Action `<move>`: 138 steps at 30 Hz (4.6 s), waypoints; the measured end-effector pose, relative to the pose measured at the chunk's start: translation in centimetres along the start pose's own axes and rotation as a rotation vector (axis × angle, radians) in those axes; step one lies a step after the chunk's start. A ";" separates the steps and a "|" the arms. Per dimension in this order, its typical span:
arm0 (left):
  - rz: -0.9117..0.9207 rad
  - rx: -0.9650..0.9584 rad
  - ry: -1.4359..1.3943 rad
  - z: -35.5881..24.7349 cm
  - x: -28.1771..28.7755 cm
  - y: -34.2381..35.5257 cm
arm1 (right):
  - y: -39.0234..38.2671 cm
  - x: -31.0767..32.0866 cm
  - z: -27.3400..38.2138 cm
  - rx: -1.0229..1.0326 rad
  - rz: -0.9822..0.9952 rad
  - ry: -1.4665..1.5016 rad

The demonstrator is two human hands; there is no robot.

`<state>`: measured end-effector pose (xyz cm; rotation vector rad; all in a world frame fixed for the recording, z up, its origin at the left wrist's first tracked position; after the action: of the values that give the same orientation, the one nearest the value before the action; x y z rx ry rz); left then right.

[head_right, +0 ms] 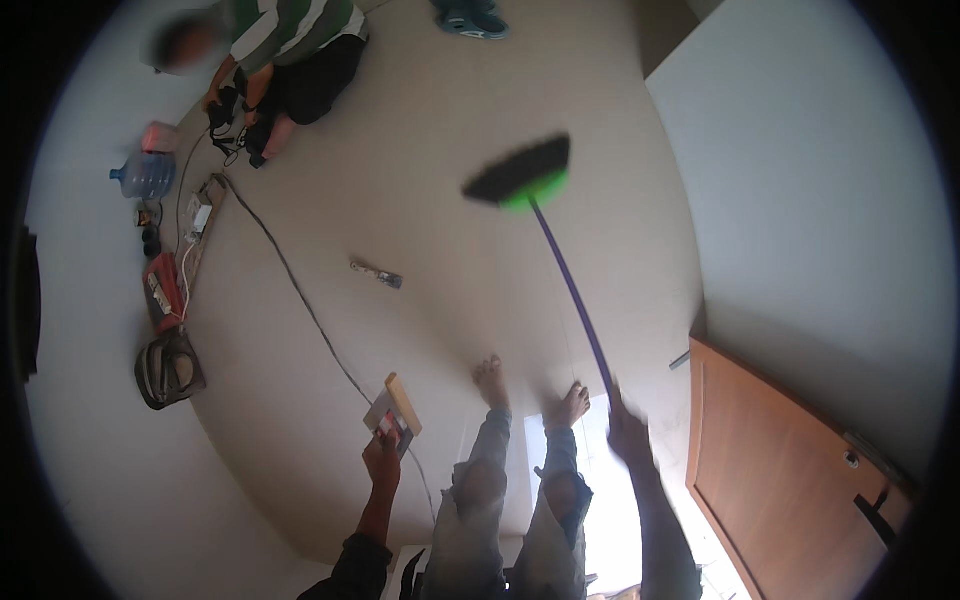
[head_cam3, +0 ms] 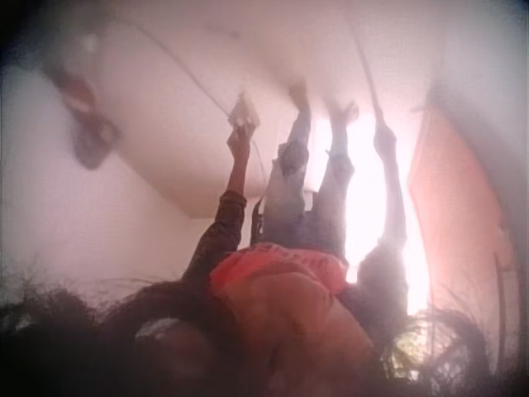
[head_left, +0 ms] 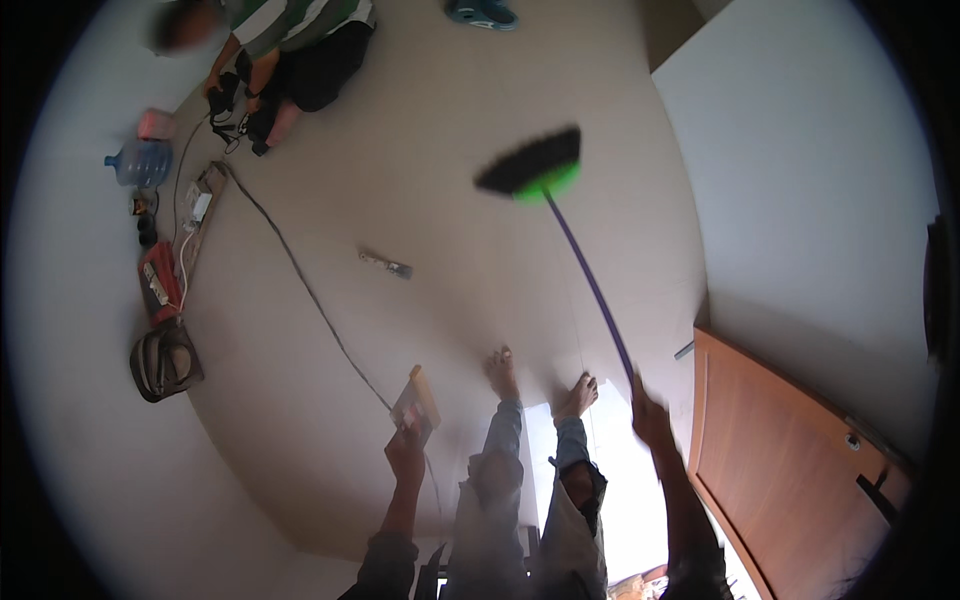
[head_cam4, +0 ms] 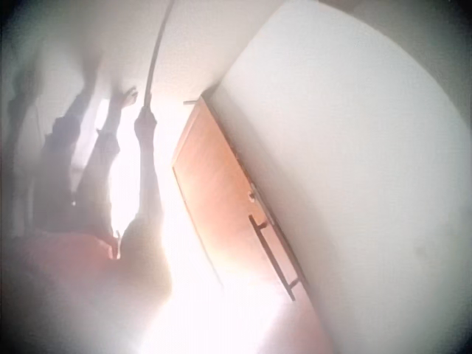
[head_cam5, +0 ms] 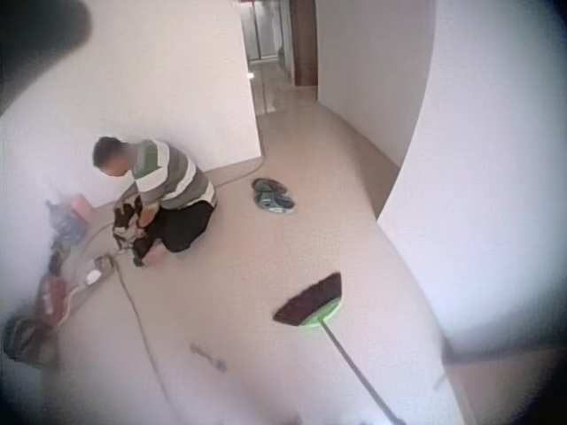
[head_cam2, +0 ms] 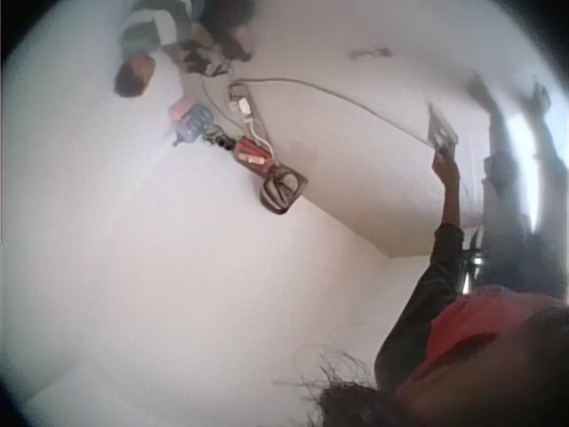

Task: The person kneels on a tiled floor and uses a sanding block to rub the surface in circular and back-and-forth motions. They briefly stand to sweep the area with a broom, then return to kneeling to continue sanding the floor.

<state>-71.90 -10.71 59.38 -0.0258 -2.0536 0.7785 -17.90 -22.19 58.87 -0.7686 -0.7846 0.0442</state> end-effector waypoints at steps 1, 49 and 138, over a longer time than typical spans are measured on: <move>-0.003 -0.028 -0.027 0.5 0.5 -0.1 | -9.8 -0.8 -1.7 0.021 -0.059 -0.047; 0.424 -0.539 0.281 -9.8 -13.4 -2.7 | -33.1 -11.4 1.4 -0.619 -0.631 0.898; 0.401 -0.828 0.716 -8.3 -9.8 -6.5 | -59.5 -30.8 -23.2 -1.224 -0.566 0.936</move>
<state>-58.04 -14.63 58.69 -1.0467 -1.5374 0.0485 -39.06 -89.27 67.21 -1.4932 -0.0052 -1.3213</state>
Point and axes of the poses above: each hand's wrist, its own y-axis towards the middle knuckle, its own x-axis out of the back of the hand, z = x × y, the point moved 8 cm from there along y, towards the middle knuckle, and after that the axes turned 7 degrees about y, right-handed, at the moved point
